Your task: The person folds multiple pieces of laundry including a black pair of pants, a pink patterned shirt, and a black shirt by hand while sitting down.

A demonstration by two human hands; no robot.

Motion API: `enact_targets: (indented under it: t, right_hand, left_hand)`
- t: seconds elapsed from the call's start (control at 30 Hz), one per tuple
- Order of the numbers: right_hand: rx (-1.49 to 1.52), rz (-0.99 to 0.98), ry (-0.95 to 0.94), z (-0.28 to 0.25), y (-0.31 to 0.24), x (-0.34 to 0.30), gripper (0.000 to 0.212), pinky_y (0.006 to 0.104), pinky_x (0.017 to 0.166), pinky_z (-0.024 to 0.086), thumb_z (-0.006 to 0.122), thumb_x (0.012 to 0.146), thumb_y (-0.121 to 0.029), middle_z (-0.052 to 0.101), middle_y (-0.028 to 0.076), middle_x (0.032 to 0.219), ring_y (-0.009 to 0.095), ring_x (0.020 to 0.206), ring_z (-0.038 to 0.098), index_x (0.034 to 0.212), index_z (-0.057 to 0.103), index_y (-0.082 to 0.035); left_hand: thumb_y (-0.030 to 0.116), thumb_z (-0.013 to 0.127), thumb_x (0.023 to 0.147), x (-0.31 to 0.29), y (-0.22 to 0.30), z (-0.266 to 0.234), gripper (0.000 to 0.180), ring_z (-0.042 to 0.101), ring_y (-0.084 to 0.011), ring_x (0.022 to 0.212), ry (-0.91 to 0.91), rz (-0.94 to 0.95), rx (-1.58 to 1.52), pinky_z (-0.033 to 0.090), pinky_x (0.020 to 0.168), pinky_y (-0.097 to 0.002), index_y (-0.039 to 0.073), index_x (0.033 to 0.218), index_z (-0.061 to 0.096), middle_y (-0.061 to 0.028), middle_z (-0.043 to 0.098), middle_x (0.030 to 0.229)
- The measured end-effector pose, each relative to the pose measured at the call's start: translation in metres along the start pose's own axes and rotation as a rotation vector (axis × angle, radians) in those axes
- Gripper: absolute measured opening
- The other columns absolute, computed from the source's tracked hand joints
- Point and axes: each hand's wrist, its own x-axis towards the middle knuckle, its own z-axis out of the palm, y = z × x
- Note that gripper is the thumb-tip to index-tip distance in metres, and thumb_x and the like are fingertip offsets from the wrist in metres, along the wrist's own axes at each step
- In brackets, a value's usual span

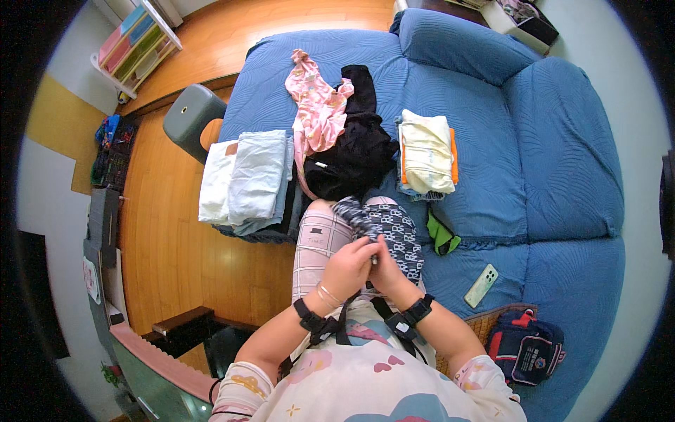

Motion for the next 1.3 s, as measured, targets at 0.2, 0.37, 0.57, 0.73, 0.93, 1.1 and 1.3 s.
enact_targets:
  t: [0.2,0.37,0.57,0.73,0.93,1.1,1.3]
  right_hand:
    - [0.369,-0.011,0.032,-0.024,-0.029,-0.038,0.062,0.0436,0.105,0.039,0.036,0.093,-0.064,0.052,0.010,0.132,0.026,0.123,0.049,0.128,0.050,-0.015]
    - [0.270,0.040,0.062,-0.039,-0.064,-0.075,0.046,0.0416,0.094,0.047,0.040,0.099,-0.052,0.060,0.008,0.117,0.022,0.111,0.056,0.114,0.058,-0.013]
    - [-0.033,-0.108,0.222,-0.053,-0.070,-0.085,0.024,0.0316,0.081,0.049,0.050,0.096,-0.016,0.064,0.005,0.106,0.016,0.092,0.061,0.116,0.057,-0.006]
    - [-0.400,-0.389,0.308,-0.080,-0.056,-0.059,0.030,0.0274,0.077,0.048,0.049,0.095,-0.008,0.063,0.004,0.101,0.012,0.085,0.059,0.123,0.053,0.000]
    - [-0.660,-0.434,0.399,-0.056,-0.064,-0.081,0.063,0.0325,0.077,0.052,0.065,0.083,-0.010,0.063,0.012,0.105,0.017,0.086,0.062,0.139,0.036,-0.004]
    - [-1.116,-0.529,0.420,-0.047,-0.062,-0.101,0.056,0.0381,0.085,0.049,0.071,0.077,-0.017,0.059,0.020,0.111,0.032,0.100,0.061,0.126,0.048,-0.005]
    - [-1.275,-0.486,0.301,-0.033,-0.071,-0.126,0.027,0.0388,0.076,0.049,0.064,0.077,-0.010,0.057,0.018,0.097,0.034,0.086,0.059,0.103,0.060,-0.002]
  left_hand:
    - [0.008,0.057,0.083,0.024,0.012,0.048,0.031,0.063,-0.0342,0.092,-0.313,0.182,0.007,0.051,0.082,-0.0409,0.010,0.113,0.063,-0.0158,0.064,0.116]
    - [0.009,0.061,0.080,0.017,0.024,0.067,0.044,0.058,-0.0364,0.103,-0.476,0.132,-0.053,0.048,0.090,-0.0417,0.007,0.124,0.054,-0.0190,0.056,0.125]
    - [0.011,0.065,0.081,0.011,0.021,0.068,0.038,0.055,-0.0376,0.104,-0.561,0.070,-0.194,0.047,0.091,-0.0408,0.004,0.116,0.054,-0.0187,0.055,0.114]
    - [0.011,0.065,0.082,0.021,0.013,0.058,0.029,0.057,-0.0363,0.096,-0.550,0.036,-0.159,0.049,0.084,-0.0407,0.003,0.108,0.055,-0.0178,0.055,0.105]
    - [0.015,0.065,0.081,0.064,-0.021,0.071,0.026,0.057,-0.0340,0.102,-0.370,0.244,0.121,0.046,0.091,-0.0422,0.005,0.105,0.060,-0.0146,0.061,0.107]
    - [0.028,0.069,0.080,0.101,-0.041,0.094,0.040,0.058,-0.0333,0.103,-0.424,-0.081,0.445,0.048,0.088,-0.0442,0.006,0.112,0.059,-0.0151,0.061,0.110]
    - [0.027,0.064,0.084,0.124,-0.062,0.112,0.021,0.064,-0.0356,0.085,-0.513,-0.267,0.326,0.052,0.078,-0.0434,0.007,0.091,0.066,-0.0172,0.067,0.089]
